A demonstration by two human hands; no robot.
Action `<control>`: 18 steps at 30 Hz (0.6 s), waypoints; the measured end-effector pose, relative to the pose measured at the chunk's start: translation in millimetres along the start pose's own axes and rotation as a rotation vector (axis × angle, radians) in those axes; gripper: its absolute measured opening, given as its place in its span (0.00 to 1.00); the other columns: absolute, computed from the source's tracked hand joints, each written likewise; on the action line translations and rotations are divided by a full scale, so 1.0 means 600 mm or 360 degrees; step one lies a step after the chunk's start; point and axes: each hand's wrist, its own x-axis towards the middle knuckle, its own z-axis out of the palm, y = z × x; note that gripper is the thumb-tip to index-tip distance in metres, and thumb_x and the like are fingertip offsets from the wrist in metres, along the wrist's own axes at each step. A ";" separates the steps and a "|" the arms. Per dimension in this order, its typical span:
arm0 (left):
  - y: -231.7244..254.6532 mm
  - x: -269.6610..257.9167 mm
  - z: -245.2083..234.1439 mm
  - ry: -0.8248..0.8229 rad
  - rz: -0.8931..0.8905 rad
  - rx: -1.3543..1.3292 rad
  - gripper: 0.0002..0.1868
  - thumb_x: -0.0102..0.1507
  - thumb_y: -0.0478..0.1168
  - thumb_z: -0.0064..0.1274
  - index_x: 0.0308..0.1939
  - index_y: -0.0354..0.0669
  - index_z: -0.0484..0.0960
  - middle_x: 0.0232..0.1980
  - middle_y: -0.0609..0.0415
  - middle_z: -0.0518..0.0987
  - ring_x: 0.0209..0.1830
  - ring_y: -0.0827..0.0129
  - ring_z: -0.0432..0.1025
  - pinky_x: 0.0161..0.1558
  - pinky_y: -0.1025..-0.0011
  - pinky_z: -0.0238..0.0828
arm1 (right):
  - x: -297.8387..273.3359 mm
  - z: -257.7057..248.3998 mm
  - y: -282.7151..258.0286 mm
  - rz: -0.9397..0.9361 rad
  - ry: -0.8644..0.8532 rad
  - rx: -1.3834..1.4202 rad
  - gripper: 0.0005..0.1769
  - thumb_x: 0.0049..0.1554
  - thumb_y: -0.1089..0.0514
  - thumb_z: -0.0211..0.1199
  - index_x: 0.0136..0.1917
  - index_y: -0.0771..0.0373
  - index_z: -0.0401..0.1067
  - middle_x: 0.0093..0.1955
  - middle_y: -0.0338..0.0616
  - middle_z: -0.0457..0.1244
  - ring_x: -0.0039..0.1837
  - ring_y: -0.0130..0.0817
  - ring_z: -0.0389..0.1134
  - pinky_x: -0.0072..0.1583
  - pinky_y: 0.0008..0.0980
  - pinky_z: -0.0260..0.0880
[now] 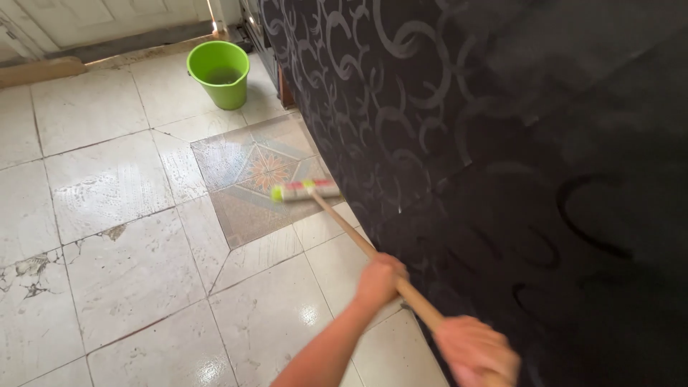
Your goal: The person sweeps a tiled floor using a broom, pushing debris along the walls, around a parked motorcycle, and toward a green bucket.
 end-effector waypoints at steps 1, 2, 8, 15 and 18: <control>-0.043 0.003 0.006 -0.0066 -0.0254 -0.0069 0.08 0.46 0.33 0.58 0.24 0.53 0.80 0.33 0.57 0.76 0.38 0.56 0.73 0.34 0.60 0.73 | -0.009 0.021 0.033 0.0012 -0.0092 0.0184 0.27 0.58 0.48 0.60 0.24 0.61 0.60 0.22 0.39 0.53 0.23 0.33 0.55 0.32 0.34 0.60; -0.086 0.005 0.011 -0.0133 -0.0508 -0.0140 0.10 0.49 0.30 0.57 0.28 0.53 0.83 0.42 0.55 0.77 0.44 0.56 0.73 0.34 0.59 0.74 | -0.020 0.043 0.065 0.0026 -0.0185 0.0369 0.25 0.60 0.50 0.61 0.27 0.62 0.59 0.25 0.40 0.50 0.25 0.35 0.48 0.32 0.36 0.50; -0.208 0.021 -0.080 0.0002 -0.0601 0.0265 0.30 0.51 0.28 0.58 0.58 0.50 0.79 0.66 0.50 0.75 0.70 0.48 0.68 0.70 0.61 0.64 | -0.248 0.147 0.518 0.0042 -0.0485 0.0267 0.09 0.48 0.58 0.71 0.29 0.56 0.75 0.32 0.36 0.67 0.33 0.37 0.67 0.41 0.35 0.73; -0.220 -0.069 -0.145 -0.0192 -0.0627 0.0094 0.33 0.56 0.24 0.52 0.64 0.51 0.74 0.74 0.51 0.69 0.78 0.48 0.58 0.73 0.52 0.58 | -0.068 0.262 0.265 0.0094 -0.0578 0.0398 0.22 0.56 0.60 0.70 0.25 0.56 0.63 0.29 0.40 0.60 0.34 0.42 0.60 0.48 0.40 0.71; -0.217 -0.105 -0.151 0.0095 -0.0250 0.0011 0.20 0.52 0.25 0.57 0.47 0.43 0.80 0.61 0.47 0.77 0.72 0.47 0.63 0.67 0.60 0.60 | -0.058 0.253 0.124 0.0267 -0.0705 0.0226 0.21 0.53 0.64 0.72 0.31 0.56 0.60 0.38 0.39 0.62 0.45 0.36 0.63 0.53 0.34 0.67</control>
